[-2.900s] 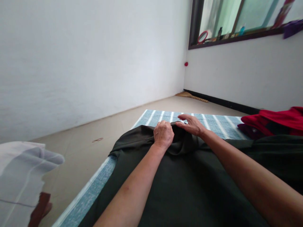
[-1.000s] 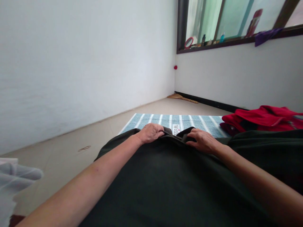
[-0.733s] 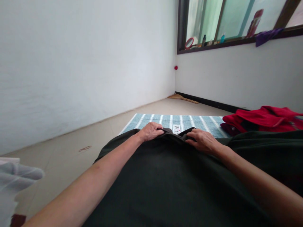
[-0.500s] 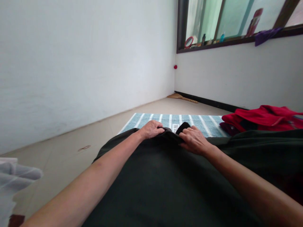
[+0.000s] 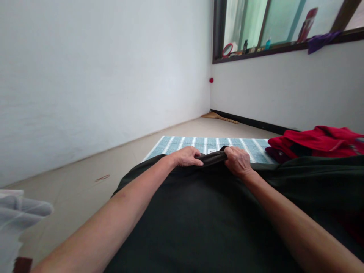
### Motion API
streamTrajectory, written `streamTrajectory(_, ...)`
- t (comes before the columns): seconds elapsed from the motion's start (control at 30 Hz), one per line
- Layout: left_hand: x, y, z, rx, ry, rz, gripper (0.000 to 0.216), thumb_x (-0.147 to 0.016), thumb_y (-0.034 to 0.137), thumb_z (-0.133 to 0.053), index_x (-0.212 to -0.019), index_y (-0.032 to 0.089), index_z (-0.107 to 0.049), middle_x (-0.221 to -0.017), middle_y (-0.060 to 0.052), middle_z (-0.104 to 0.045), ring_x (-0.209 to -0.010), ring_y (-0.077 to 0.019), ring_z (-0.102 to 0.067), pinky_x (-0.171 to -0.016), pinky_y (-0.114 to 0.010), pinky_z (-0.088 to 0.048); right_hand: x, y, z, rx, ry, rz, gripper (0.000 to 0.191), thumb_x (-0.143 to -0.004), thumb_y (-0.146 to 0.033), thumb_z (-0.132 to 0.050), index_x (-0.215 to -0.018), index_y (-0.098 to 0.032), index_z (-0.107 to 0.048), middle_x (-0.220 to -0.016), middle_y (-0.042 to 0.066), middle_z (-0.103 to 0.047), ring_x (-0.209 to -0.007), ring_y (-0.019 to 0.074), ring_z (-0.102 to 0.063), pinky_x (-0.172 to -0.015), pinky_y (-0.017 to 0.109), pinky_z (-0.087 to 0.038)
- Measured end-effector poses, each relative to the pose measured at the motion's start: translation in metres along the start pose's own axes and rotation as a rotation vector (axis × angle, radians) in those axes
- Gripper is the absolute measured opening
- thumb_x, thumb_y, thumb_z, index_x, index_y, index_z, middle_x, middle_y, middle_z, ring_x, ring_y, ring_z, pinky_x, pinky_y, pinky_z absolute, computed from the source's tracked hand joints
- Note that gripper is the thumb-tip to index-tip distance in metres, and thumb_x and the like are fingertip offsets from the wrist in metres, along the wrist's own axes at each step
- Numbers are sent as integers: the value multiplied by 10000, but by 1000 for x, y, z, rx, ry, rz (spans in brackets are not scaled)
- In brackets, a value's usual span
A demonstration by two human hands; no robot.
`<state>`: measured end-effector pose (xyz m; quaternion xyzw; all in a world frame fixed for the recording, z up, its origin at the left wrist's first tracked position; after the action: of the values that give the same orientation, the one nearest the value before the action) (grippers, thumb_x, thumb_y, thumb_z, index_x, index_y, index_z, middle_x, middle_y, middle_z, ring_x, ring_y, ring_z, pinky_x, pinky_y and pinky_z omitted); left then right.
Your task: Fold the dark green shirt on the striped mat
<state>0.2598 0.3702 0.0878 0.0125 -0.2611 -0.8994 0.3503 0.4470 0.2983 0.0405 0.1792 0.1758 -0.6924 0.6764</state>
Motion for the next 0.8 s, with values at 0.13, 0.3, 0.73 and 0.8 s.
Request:
streamTrajectory(0.13,-18,25,-6,-162,34,-24,264,-728,412,-562,-683,165,-643,-531,40,-485,-535,-128,-462,-489,-238,-278,5,2,-5,-73,-19,21,168,-785,-140,-461,-812,-149,-627,-859,119,-628,-823,236,-544,-653,311,-311)
streamTrajectory(0.3,-23,37,-20,-227,99,-4,114,-705,218,-566,-649,161,-647,-484,37,-462,-515,-131,-469,-485,-240,-277,14,11,-1,-220,-61,79,214,-709,-111,-540,-884,-167,-650,-1079,88,-607,-1018,213,-528,-770,260,-386)
streamTrajectory(0.73,4,36,-49,-370,151,-105,111,-723,185,-560,-782,203,-652,-760,-19,-652,-772,-201,-614,-631,-250,-401,-13,20,-23,-873,-282,-787,185,-755,-274,-661,-635,-143,-608,-497,-26,-483,-491,126,-513,-465,239,-382)
streamTrajectory(0.8,9,36,-54,-373,132,-109,113,-726,186,-560,-792,206,-649,-791,-19,-664,-799,-205,-622,-645,-250,-411,-13,19,-26,-961,-314,-892,187,-846,-305,-593,-766,-137,-603,-591,-36,-522,-485,86,-490,-459,217,-407)
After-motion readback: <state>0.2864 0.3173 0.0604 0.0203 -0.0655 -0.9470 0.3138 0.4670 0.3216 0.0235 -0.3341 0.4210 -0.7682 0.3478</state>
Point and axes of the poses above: each hand's wrist, its own x-axis away from the middle knuckle, its own z-axis out of the back of the hand, y = z × x, the point moved 2 cm from there along -x, towards the middle knuckle
